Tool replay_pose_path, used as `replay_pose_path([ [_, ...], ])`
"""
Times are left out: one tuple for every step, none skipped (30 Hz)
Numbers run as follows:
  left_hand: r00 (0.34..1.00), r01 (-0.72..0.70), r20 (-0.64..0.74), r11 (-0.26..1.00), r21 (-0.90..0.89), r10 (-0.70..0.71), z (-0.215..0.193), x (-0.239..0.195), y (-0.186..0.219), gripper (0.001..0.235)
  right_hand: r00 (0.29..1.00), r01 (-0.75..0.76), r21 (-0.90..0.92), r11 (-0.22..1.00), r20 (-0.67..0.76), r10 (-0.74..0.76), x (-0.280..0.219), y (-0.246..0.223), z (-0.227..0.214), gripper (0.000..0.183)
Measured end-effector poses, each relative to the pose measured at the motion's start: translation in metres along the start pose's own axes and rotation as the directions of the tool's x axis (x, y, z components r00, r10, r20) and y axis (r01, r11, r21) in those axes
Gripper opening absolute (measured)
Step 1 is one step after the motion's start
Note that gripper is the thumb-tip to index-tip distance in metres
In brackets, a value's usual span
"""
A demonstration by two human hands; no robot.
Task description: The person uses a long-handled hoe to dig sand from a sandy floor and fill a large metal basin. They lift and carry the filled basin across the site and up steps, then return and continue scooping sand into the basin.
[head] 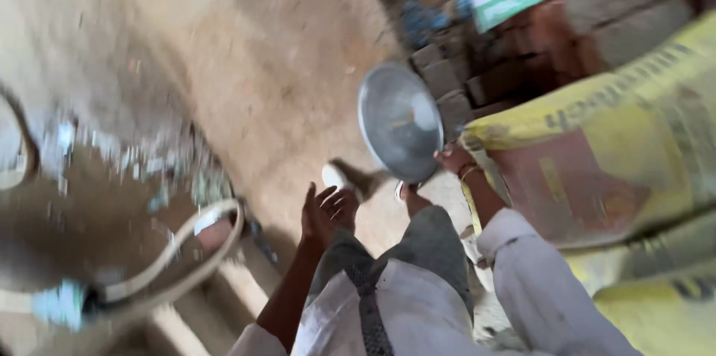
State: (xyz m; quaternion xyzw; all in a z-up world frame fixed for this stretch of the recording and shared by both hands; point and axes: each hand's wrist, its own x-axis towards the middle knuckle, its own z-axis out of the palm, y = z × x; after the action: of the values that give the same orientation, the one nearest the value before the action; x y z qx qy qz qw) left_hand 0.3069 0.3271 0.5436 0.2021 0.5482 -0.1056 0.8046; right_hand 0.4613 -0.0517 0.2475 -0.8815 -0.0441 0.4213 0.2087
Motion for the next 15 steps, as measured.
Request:
replay_pose_path([
  [0.999, -0.014, -0.033, 0.999, -0.034, 0.013, -0.076, 0.036, -0.046, 0.062, 0.999, 0.026, -0.017, 1.0, 0.039, -0.025, 0.005, 0.001, 0.003, 0.066],
  [0.968, 0.007, 0.247, 0.988, -0.151, 0.031, -0.144, 0.078, -0.084, 0.054, 0.995, -0.091, 0.036, 0.995, 0.055, 0.089, 0.023, 0.0, -0.003, 0.074],
  [0.858, 0.046, 0.505, 0.966, -0.254, 0.092, -0.209, 0.125, -0.116, 0.047, 0.976, -0.208, 0.085, 0.974, 0.075, 0.202, 0.041, -0.002, -0.009, 0.083],
  [0.861, 0.027, 0.495, 0.962, -0.272, 0.116, -0.186, 0.092, -0.116, 0.047, 0.98, -0.187, 0.074, 0.98, 0.085, 0.181, 0.053, 0.011, -0.001, 0.083],
  [0.941, -0.133, 0.321, 0.989, 0.059, 0.108, -0.162, 0.058, -0.116, 0.045, 0.989, -0.139, 0.077, 0.987, 0.052, 0.135, 0.064, 0.023, 0.007, 0.083],
  [0.974, -0.219, 0.141, 0.891, 0.399, 0.176, -0.137, 0.03, -0.112, 0.042, 0.997, -0.08, 0.081, 0.994, 0.013, 0.079, 0.084, 0.031, 0.011, 0.083],
  [0.969, -0.242, 0.134, 0.891, 0.384, 0.205, -0.114, 0.015, -0.101, 0.042, 0.999, -0.049, 0.071, 0.996, 0.015, 0.048, 0.097, 0.016, 0.001, 0.083],
  [0.985, -0.173, 0.052, 0.891, 0.42, 0.167, -0.095, -0.012, -0.102, 0.045, 0.992, -0.115, 0.069, 0.991, 0.051, 0.112, 0.096, 0.006, -0.005, 0.07],
  [0.991, -0.1, -0.031, 0.889, 0.448, 0.127, -0.075, -0.04, -0.102, 0.048, 0.981, -0.181, 0.061, 0.982, 0.085, 0.176, 0.094, -0.004, -0.01, 0.06],
  [0.988, -0.125, -0.035, 0.896, 0.425, 0.154, -0.087, -0.031, -0.112, 0.048, 0.986, -0.149, 0.044, 0.988, 0.084, 0.145, 0.111, 0.0, -0.005, 0.06],
  [0.98, -0.169, -0.021, 0.893, 0.417, 0.196, -0.098, -0.024, -0.124, 0.049, 0.954, -0.246, 0.039, 0.969, 0.184, 0.235, 0.126, 0.002, -0.001, 0.061],
  [0.973, -0.208, -0.005, 0.885, 0.417, 0.231, -0.109, -0.019, -0.133, 0.051, 0.902, -0.349, 0.028, 0.937, 0.28, 0.328, 0.136, 0.007, 0.003, 0.068],
  [0.968, -0.226, -0.007, 0.887, 0.402, 0.25, -0.113, -0.017, -0.134, 0.051, 0.91, -0.328, 0.017, 0.945, 0.275, 0.311, 0.148, 0.005, 0.029, 0.068],
  [0.963, -0.215, -0.042, 0.856, 0.47, 0.265, -0.114, -0.015, -0.134, 0.05, 0.959, 0.067, 0.012, 0.998, 0.274, -0.067, 0.156, 0.008, 0.05, 0.051],
  [0.956, -0.199, -0.077, 0.821, 0.535, 0.282, -0.116, -0.015, -0.135, 0.049, 0.856, 0.45, 0.006, 0.893, 0.282, -0.433, 0.163, 0.011, 0.07, 0.035],
])
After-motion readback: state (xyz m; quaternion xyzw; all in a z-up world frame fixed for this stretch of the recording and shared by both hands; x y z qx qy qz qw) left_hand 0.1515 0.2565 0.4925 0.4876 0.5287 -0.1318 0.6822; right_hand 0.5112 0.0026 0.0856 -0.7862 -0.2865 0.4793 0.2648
